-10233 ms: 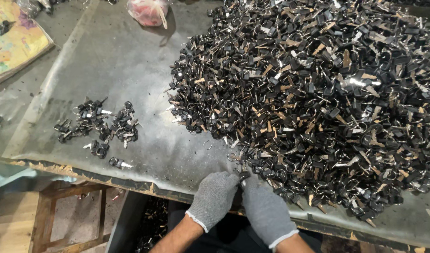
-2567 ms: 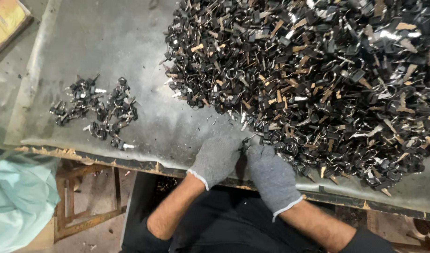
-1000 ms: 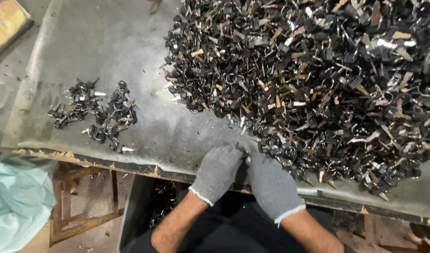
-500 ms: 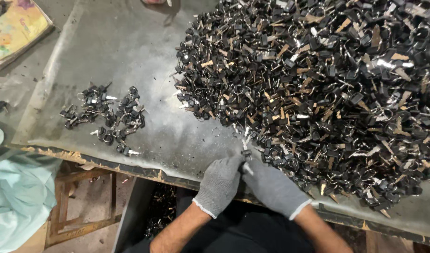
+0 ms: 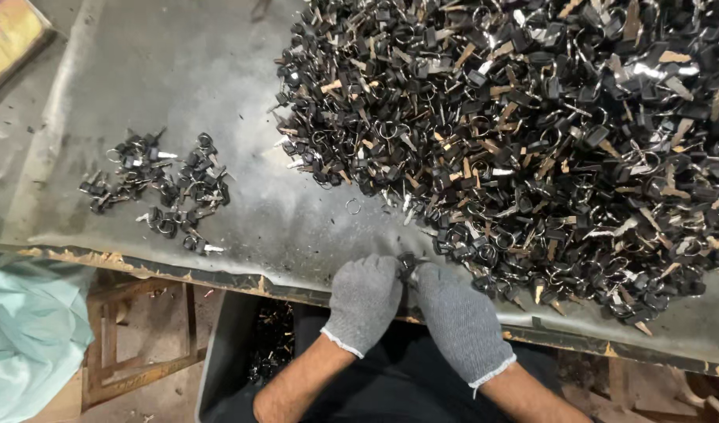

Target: The person, wearing gray work gloves, picks keys one at a time from a large pile of keys on a worn metal table and places selected keys onto a separate sorted group on the left side of the table, repeating this sorting motion throughout the episode.

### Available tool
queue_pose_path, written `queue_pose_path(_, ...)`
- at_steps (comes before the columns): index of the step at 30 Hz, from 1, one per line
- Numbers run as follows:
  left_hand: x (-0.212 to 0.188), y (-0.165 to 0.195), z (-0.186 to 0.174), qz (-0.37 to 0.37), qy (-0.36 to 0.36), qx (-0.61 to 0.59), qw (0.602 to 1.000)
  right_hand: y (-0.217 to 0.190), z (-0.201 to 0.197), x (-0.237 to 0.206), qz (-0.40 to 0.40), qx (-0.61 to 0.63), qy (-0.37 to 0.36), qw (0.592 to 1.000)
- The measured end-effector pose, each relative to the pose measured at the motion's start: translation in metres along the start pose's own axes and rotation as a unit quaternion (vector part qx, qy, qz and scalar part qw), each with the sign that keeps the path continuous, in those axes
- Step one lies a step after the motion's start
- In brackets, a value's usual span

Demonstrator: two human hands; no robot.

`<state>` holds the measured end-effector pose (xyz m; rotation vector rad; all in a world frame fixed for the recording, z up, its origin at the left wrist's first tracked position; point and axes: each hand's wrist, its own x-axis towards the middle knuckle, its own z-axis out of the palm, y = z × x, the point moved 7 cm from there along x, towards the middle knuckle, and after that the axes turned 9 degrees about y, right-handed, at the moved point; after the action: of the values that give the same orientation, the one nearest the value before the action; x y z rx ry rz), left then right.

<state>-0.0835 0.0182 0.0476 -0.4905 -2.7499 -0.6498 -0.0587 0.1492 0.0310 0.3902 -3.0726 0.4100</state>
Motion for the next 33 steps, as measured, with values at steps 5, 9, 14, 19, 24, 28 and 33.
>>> queue_pose_path(5,0.002,-0.003,-0.01,-0.053,0.042,-0.07,0.995,0.002,-0.007,-0.007,-0.018,0.01,0.035,0.999)
queue_pose_path(9,0.004,0.003,-0.001,-0.006,0.029,0.01,0.999,0.005,-0.007,-0.004,0.0,0.02,0.006,1.0)
queue_pose_path(14,0.001,-0.004,0.015,-0.021,-0.013,0.051,0.998,0.011,-0.007,0.005,0.05,0.022,-0.027,0.998)
queue_pose_path(19,-0.004,-0.01,0.008,-0.032,0.025,-0.007,0.999,0.006,-0.012,0.0,0.05,-0.005,0.014,0.999)
queue_pose_path(24,-0.01,-0.001,0.005,0.022,0.047,-0.025,0.998,-0.011,-0.02,0.007,-0.017,-0.021,0.067,0.997)
queue_pose_path(28,-0.015,-0.004,0.013,0.004,-0.01,-0.035,0.999,-0.01,-0.013,0.023,-0.071,0.013,-0.07,0.995)
queue_pose_path(33,-0.01,0.002,0.002,0.033,0.035,-0.021,0.999,0.003,-0.02,0.021,0.062,0.049,-0.035,0.996)
